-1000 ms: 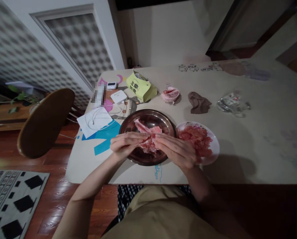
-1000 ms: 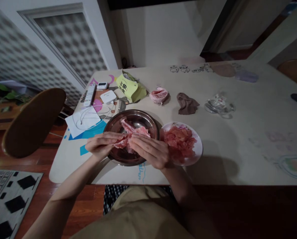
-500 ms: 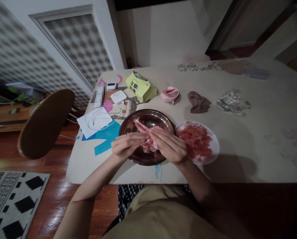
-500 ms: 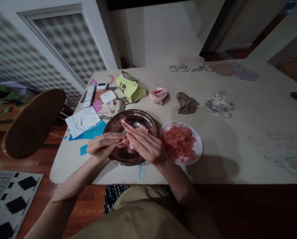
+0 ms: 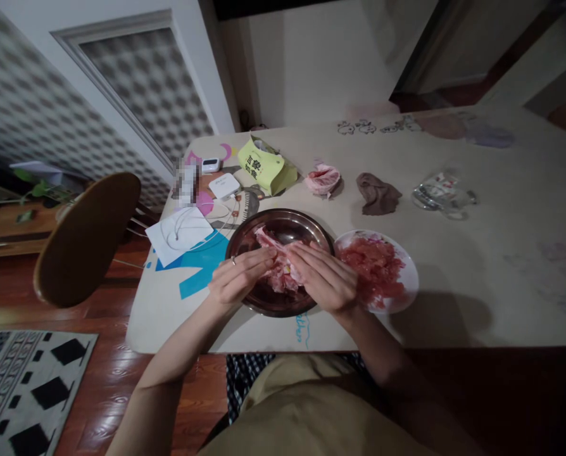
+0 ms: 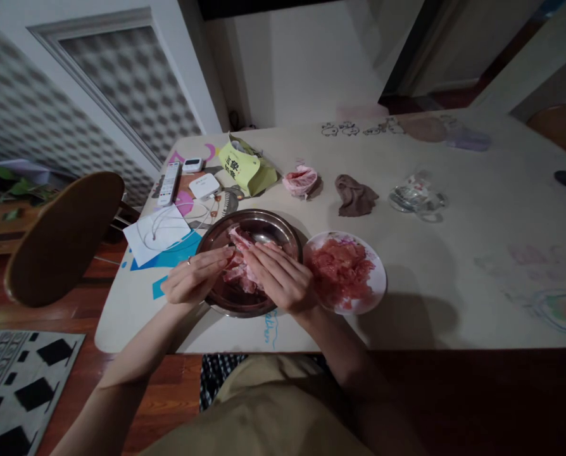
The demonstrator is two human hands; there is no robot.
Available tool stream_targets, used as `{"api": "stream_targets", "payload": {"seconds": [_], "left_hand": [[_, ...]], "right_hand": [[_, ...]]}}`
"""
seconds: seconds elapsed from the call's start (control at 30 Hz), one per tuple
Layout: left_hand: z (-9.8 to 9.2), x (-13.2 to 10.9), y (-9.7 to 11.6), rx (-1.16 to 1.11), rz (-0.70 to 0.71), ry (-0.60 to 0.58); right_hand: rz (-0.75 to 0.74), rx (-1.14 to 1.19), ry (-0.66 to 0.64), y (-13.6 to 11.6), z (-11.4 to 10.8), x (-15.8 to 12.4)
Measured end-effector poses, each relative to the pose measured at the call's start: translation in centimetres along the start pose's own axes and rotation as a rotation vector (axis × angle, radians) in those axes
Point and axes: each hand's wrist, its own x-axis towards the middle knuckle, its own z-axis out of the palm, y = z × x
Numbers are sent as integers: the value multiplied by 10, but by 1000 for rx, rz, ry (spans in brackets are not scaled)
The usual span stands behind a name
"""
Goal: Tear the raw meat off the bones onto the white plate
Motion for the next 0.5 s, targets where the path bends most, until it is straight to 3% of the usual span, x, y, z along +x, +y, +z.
{"api": "stream_targets", "payload": {"seconds": [0.13,0.33,0.5], "left_hand": [[2,6,1,107,107,76],[10,7,-4,155,97,191],[11,5,0,115,93,159]], "right_hand": [[6,14,16,-3,3,1],[22,29,44,-6,3,3],[87,50,66,-12,5,4]]}}
